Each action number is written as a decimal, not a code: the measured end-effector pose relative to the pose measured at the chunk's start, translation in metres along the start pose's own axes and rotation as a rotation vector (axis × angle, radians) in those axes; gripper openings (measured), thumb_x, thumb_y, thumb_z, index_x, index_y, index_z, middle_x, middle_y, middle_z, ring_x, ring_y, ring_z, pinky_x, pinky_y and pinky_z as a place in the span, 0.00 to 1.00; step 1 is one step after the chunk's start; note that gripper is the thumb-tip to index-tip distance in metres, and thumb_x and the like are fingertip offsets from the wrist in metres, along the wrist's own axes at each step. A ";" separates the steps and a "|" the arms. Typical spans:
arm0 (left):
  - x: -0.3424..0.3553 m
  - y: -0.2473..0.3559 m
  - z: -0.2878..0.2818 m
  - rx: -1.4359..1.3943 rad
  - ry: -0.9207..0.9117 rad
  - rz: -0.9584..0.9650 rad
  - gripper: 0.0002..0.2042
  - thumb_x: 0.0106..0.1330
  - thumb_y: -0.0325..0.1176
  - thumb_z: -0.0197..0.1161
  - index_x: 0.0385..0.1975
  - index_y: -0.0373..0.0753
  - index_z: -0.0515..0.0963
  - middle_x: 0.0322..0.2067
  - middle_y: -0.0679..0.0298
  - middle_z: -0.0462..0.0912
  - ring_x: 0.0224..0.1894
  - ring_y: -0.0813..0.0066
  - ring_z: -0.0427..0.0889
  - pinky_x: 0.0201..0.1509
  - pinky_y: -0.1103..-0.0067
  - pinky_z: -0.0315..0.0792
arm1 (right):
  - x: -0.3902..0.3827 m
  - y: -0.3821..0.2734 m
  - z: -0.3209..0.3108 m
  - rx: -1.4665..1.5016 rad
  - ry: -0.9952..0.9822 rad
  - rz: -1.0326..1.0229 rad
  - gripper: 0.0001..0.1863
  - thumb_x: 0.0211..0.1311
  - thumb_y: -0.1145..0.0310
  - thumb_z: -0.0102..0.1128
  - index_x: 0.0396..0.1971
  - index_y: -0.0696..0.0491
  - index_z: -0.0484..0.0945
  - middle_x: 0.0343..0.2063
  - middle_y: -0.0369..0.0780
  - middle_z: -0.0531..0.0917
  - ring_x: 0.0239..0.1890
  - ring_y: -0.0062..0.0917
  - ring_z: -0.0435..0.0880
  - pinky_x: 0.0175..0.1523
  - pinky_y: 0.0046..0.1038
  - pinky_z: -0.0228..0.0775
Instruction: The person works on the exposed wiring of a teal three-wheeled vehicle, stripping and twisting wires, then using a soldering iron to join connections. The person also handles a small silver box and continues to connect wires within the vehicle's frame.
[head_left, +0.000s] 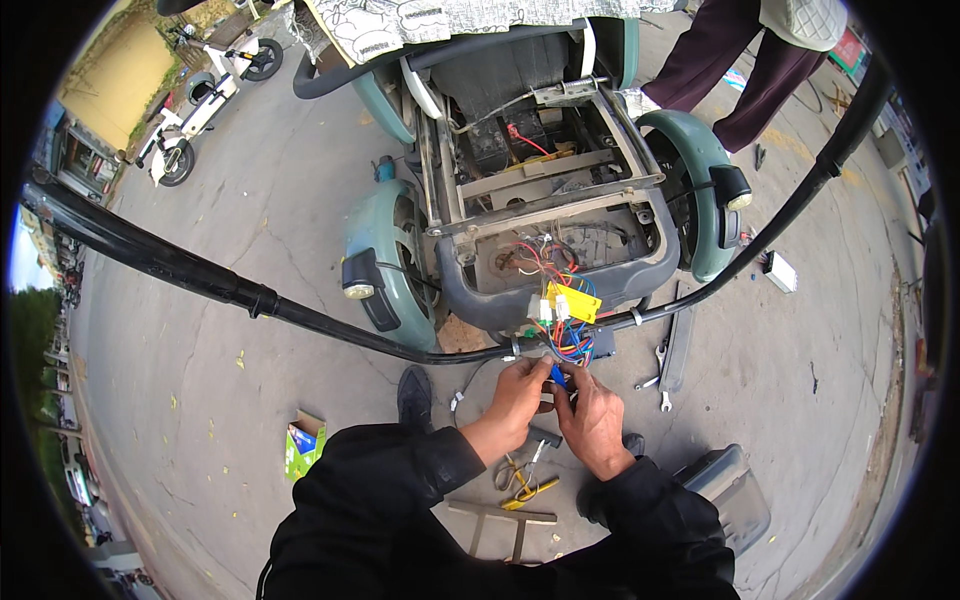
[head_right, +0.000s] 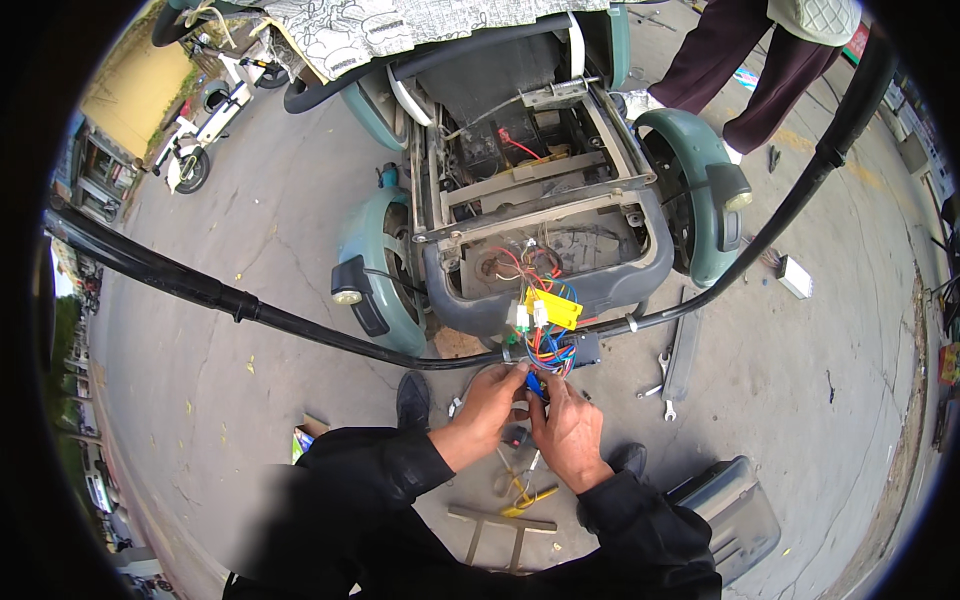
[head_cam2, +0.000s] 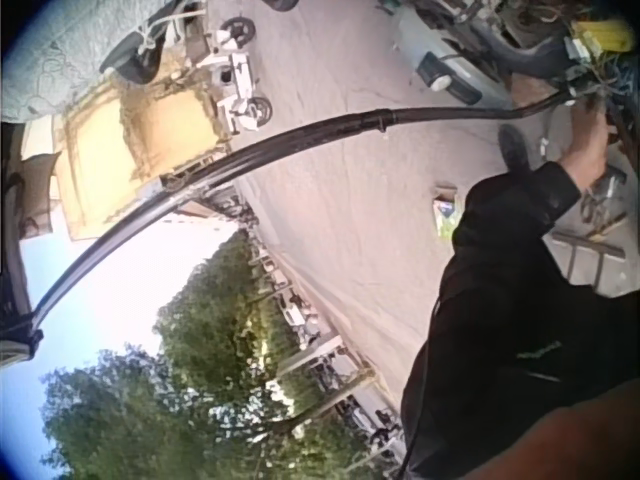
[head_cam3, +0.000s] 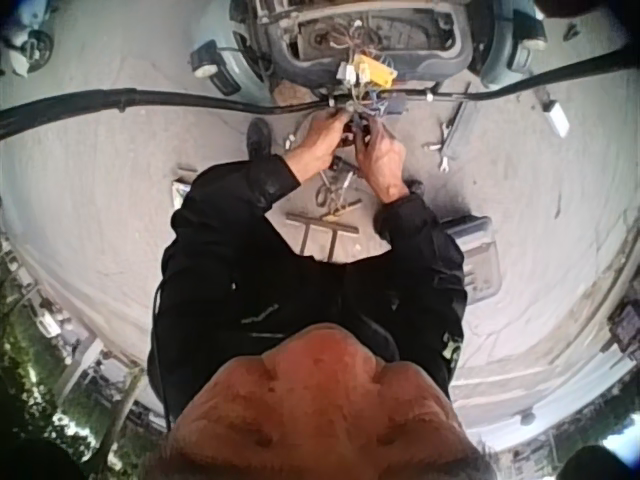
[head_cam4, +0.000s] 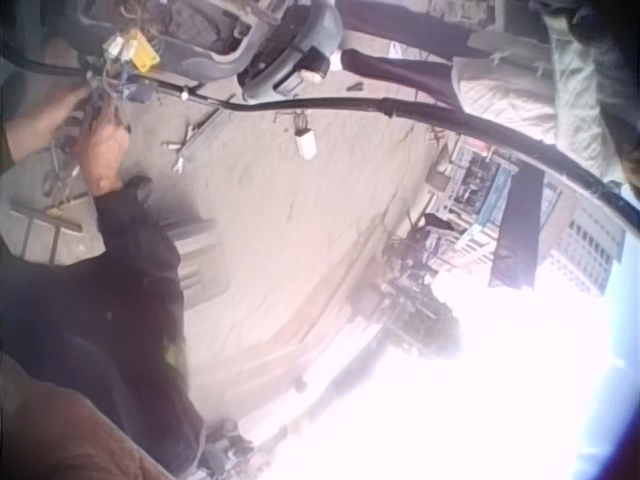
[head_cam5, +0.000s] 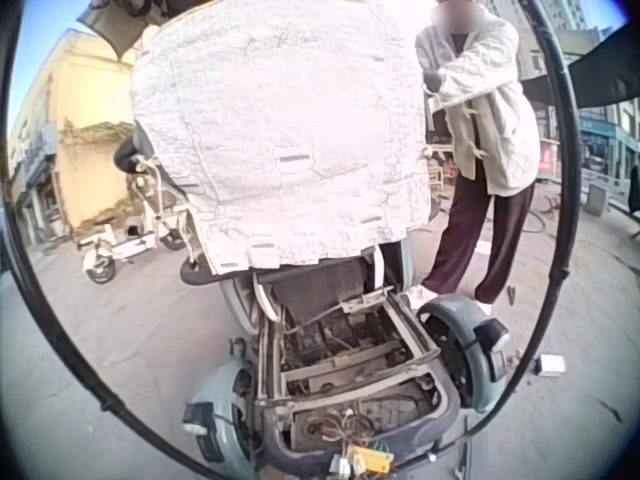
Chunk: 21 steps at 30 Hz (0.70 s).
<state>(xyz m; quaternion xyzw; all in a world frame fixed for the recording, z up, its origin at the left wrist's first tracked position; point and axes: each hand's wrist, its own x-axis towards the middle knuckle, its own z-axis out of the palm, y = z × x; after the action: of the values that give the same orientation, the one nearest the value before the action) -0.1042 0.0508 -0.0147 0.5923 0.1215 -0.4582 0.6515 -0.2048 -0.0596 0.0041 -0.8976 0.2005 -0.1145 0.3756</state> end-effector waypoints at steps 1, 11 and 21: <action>0.000 0.000 0.000 -0.013 -0.004 -0.001 0.14 0.82 0.46 0.60 0.46 0.41 0.80 0.39 0.70 0.83 0.40 0.80 0.82 0.40 0.74 0.79 | 0.001 -0.001 0.000 -0.016 0.007 -0.014 0.16 0.70 0.69 0.66 0.56 0.51 0.80 0.40 0.50 0.89 0.37 0.49 0.90 0.39 0.46 0.82; -0.010 0.013 0.006 -0.131 -0.001 -0.021 0.14 0.82 0.45 0.59 0.49 0.40 0.79 0.39 0.67 0.82 0.41 0.78 0.83 0.44 0.71 0.84 | 0.006 -0.012 -0.001 -0.041 -0.005 0.003 0.15 0.72 0.71 0.65 0.56 0.53 0.80 0.39 0.52 0.89 0.37 0.52 0.89 0.40 0.47 0.81; -0.007 0.008 0.000 -0.084 -0.038 -0.039 0.12 0.83 0.43 0.57 0.51 0.42 0.79 0.42 0.69 0.82 0.44 0.78 0.81 0.46 0.70 0.82 | 0.003 -0.008 -0.001 -0.047 0.012 -0.015 0.14 0.70 0.69 0.67 0.53 0.54 0.82 0.37 0.50 0.90 0.34 0.48 0.90 0.38 0.44 0.81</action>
<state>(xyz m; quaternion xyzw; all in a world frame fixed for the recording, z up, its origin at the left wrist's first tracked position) -0.1026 0.0533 -0.0045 0.5529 0.1398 -0.4765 0.6691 -0.2001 -0.0565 0.0110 -0.9070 0.1985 -0.1180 0.3523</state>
